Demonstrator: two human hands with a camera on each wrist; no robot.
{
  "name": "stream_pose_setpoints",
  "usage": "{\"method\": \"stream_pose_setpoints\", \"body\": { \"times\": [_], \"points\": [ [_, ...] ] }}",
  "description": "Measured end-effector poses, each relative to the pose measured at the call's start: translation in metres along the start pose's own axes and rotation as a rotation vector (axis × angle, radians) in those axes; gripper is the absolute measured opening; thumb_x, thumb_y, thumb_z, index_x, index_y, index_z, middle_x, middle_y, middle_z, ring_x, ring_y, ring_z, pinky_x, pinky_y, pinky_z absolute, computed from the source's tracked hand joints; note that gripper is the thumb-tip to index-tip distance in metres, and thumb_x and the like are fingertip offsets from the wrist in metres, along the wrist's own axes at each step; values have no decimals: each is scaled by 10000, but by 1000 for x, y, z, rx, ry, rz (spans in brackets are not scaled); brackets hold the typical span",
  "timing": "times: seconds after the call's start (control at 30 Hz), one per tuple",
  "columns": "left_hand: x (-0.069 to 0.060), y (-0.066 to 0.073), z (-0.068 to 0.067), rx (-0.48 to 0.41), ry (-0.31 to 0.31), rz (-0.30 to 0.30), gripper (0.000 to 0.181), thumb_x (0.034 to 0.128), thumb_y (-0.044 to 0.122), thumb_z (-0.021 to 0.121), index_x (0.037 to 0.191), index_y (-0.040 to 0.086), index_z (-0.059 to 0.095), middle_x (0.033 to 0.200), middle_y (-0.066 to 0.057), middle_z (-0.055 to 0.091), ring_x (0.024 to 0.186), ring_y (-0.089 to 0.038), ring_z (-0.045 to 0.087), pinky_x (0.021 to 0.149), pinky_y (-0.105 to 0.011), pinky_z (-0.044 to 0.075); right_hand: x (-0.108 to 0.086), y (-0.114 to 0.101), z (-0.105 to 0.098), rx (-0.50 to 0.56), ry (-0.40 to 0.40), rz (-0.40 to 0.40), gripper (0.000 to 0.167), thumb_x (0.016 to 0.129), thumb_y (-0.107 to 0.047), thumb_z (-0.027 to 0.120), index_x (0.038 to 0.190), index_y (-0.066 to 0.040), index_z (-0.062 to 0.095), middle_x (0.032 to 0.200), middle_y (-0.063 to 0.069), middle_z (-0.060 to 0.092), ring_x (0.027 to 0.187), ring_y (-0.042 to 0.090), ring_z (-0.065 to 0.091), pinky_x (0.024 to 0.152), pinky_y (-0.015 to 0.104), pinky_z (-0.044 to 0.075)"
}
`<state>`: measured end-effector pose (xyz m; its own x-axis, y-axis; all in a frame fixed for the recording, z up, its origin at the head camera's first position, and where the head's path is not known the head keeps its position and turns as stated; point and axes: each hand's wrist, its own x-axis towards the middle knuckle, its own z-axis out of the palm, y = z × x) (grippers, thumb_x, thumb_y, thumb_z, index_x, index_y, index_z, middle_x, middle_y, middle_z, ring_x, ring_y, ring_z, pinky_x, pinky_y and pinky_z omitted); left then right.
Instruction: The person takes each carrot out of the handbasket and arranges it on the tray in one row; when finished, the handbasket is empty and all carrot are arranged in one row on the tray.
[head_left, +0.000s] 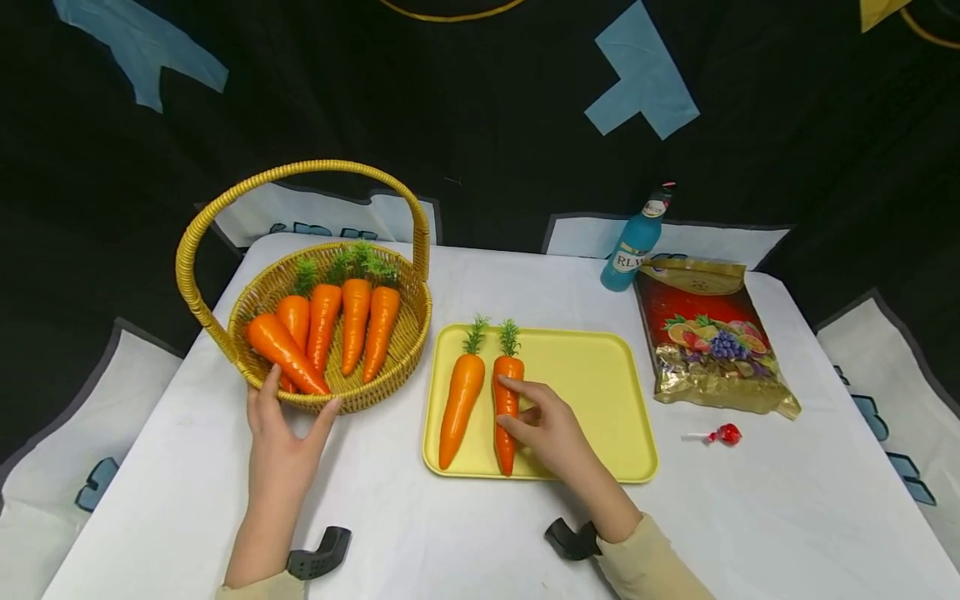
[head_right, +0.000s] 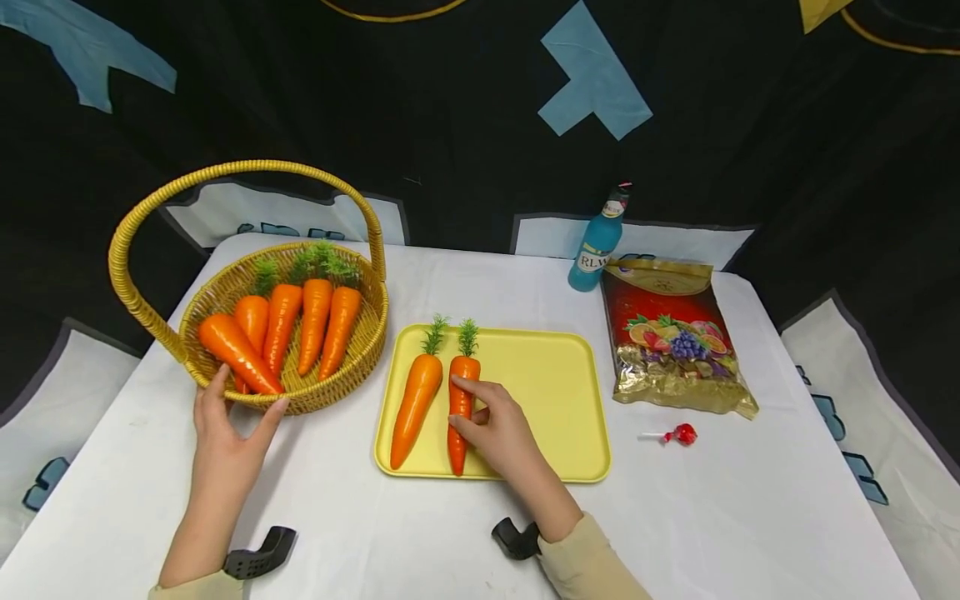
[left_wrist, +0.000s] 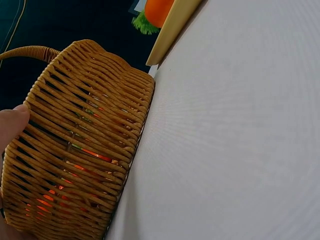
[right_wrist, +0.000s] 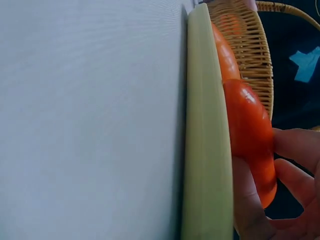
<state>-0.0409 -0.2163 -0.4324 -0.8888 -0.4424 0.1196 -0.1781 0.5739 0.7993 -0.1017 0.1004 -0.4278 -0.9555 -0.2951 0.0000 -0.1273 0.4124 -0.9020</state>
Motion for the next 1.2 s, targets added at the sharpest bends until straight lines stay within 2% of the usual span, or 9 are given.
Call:
{"method": "stream_pose_setpoints", "body": {
  "times": [0.23,0.6,1.0,1.2],
  "points": [
    [0,0,1,8,1,6,930,880,377,704,1553,160,100,1599,-83,-40,1397,-413,194,1006,-653,288,8,-4,9,-33,-75,-5,513,851,-66,735,1336,-150,593,1246,101,547,718,159,605,577,273,538],
    [0,0,1,15,4,22,929,877,354,714,1550,154,106,1600,-90,-35,1399,-415,187,1008,-650,288,15,-11,17,-74,-124,-16,497,852,-82,740,1326,-139,600,1229,108,549,719,166,595,566,267,534],
    [0,0,-1,27,3,10,932,878,362,710,1551,155,100,1600,-86,-48,1405,-412,174,1007,-652,287,22,-15,23,-126,-116,-19,497,854,-101,743,1327,-149,598,1219,104,551,734,156,593,575,247,529],
    [0,1,-1,24,2,10,934,878,363,711,1551,149,100,1600,-87,-58,1412,-406,159,1016,-648,277,21,-19,27,-203,-108,-24,486,864,-147,737,1329,-163,597,1213,106,553,754,139,579,625,234,512]
  ]
}}
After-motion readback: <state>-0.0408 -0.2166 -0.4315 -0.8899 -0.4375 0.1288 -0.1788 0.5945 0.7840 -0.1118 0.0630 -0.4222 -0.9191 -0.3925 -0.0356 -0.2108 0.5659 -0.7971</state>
